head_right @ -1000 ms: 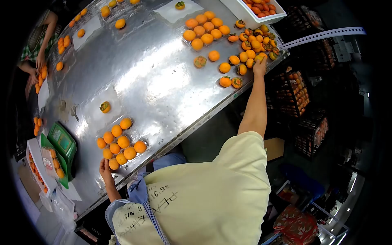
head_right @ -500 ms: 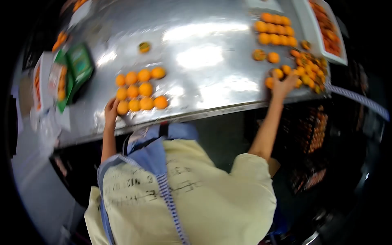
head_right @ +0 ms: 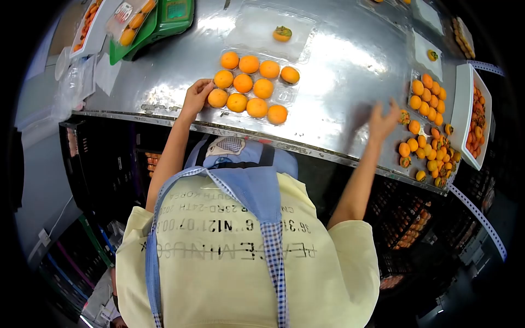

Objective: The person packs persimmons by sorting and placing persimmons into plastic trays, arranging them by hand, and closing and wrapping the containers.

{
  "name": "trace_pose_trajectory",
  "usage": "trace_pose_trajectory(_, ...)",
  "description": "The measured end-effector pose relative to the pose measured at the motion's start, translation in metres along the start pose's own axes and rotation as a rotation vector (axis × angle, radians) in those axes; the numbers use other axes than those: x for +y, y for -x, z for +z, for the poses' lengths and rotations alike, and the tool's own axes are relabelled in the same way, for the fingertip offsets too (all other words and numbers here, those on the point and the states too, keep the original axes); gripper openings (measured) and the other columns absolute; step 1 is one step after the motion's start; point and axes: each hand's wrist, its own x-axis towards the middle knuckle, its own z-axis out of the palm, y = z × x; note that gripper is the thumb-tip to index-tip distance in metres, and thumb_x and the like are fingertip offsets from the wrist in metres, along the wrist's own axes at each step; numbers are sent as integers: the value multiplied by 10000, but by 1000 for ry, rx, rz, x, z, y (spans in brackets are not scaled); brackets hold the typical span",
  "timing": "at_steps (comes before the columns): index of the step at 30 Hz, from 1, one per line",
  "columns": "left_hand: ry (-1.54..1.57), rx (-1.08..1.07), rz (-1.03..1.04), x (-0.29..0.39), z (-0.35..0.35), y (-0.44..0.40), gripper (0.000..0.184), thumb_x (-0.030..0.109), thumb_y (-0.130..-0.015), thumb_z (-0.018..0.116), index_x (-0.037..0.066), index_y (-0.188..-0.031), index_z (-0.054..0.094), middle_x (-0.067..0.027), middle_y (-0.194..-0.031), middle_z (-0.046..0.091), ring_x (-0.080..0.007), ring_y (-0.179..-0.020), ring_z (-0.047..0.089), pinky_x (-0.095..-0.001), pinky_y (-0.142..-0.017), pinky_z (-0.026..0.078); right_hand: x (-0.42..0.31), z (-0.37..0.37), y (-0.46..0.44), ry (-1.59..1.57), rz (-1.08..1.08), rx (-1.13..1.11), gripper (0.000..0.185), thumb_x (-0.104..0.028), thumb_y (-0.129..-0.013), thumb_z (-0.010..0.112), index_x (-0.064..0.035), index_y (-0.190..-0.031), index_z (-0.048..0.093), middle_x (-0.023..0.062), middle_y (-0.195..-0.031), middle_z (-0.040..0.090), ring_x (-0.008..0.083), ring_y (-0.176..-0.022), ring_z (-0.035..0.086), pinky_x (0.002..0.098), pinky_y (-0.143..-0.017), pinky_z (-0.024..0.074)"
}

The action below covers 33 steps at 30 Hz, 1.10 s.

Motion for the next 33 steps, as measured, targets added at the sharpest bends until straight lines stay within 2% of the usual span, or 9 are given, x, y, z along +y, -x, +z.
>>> trace_pose_trajectory(3,66,20,1,5,5,11,267,234,-892,580,13,-1042,596,-38,-790,619,-62,-548,529,-183,-467,428,-108,37,12,-151,-263,-212,318,-99,-770,601,-25,-1078,587,158,-1091,591,317,-1035,534,396,-929,378)
trace_pose_trajectory(4,60,2,-15,6,2,11,278,252,-888,586,20,-1040,597,-38,-787,611,-66,-570,527,-192,-494,441,-137,47,17,-155,-329,-218,305,-93,-764,610,-51,-1066,595,145,-1083,593,305,-1036,533,396,-923,381)
trace_pose_trajectory(7,96,7,40,-5,-13,5,279,266,-881,594,37,-1039,601,-40,-808,608,-77,-625,543,-213,-539,463,-206,63,24,-261,-333,-296,255,-79,-782,608,-58,-1036,609,111,-1054,602,287,-1006,541,386,-895,399)
trace_pose_trajectory(9,48,125,139,1,-33,5,248,242,-872,598,56,-1036,613,-39,-849,609,-96,-711,565,-232,-605,485,-246,73,29,-341,-277,-362,234,-80,-798,605,-48,-1030,612,113,-1053,605,272,-1011,548,357,-894,410)
trace_pose_trajectory(13,136,270,280,20,-104,0,210,190,-867,601,50,-1022,619,-31,-861,608,-93,-724,559,-220,-621,480,-329,92,43,-414,-284,-451,230,-86,-803,622,-43,-1028,615,108,-1038,609,254,-1005,554,334,-885,420)
trace_pose_trajectory(17,171,423,444,32,-189,-23,169,125,-857,606,45,-1005,619,-25,-868,610,-85,-724,551,-217,-613,470,-436,137,41,-448,-511,-390,285,-130,-736,708,-51,-992,613,99,-983,605,284,-946,536,363,-847,404)
trace_pose_trajectory(22,139,503,613,66,-287,-62,145,95,-841,611,40,-974,618,-19,-844,617,-88,-712,547,-216,-599,456,-572,215,37,-337,-830,-273,554,-250,-648,780,-101,-1127,545,81,-1124,540,272,-1057,474,393,-895,345)
trace_pose_trajectory(27,31,503,739,101,-346,-83,155,70,-812,618,61,-967,621,-13,-838,620,-108,-692,558,-223,-602,462,-627,262,43,-55,-905,-246,639,-297,-648,775,-135,-1204,505,66,-1187,501,251,-1110,443,405,-912,317)
trace_pose_trajectory(33,-499,596,1319,151,-367,-116,271,192,-775,670,92,-1022,616,-44,-892,634,-256,-809,587,-339,-751,478,-639,273,44,104,-947,-94,308,-183,-715,694,-148,-1010,613,0,-1040,592,212,-992,530,363,-869,360)
